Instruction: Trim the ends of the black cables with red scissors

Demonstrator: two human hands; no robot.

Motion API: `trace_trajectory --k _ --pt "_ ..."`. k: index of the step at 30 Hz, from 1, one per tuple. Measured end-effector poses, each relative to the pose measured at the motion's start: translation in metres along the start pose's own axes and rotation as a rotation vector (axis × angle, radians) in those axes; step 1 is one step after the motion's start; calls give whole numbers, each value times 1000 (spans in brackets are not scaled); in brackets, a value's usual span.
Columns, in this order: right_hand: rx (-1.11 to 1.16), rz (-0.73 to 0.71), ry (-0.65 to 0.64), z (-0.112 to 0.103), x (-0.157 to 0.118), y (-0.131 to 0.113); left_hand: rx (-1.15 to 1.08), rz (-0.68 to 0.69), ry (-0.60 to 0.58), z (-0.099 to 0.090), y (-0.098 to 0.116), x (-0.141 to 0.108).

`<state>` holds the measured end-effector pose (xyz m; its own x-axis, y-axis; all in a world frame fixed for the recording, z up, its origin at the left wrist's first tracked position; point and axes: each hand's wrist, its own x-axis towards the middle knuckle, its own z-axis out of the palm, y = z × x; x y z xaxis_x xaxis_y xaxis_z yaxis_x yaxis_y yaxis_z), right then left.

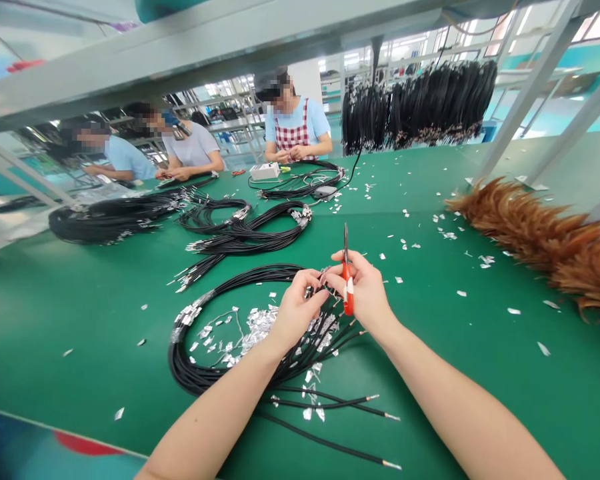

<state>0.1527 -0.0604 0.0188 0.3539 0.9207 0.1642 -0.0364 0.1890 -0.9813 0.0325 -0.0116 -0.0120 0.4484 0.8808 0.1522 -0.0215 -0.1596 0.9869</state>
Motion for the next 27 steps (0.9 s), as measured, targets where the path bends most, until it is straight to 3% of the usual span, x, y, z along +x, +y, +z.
trace_trajectory --k 4,7,9,14,21,27 --pt "38 -23 5 -2 2 4 110 115 -11 -2 6 0" --pt "74 -19 -5 -5 5 7 150 140 87 -6 5 -1" --pt "63 -6 -18 -3 5 6 96 83 128 -7 4 -4" --pt "-2 13 -34 8 1 1 -216 -145 43 -4 1 -15" --pt "24 26 -66 16 -4 6 -233 -185 130 -2 4 -23" --pt "86 29 -108 22 -7 6 -289 -204 46 -6 1 -26"
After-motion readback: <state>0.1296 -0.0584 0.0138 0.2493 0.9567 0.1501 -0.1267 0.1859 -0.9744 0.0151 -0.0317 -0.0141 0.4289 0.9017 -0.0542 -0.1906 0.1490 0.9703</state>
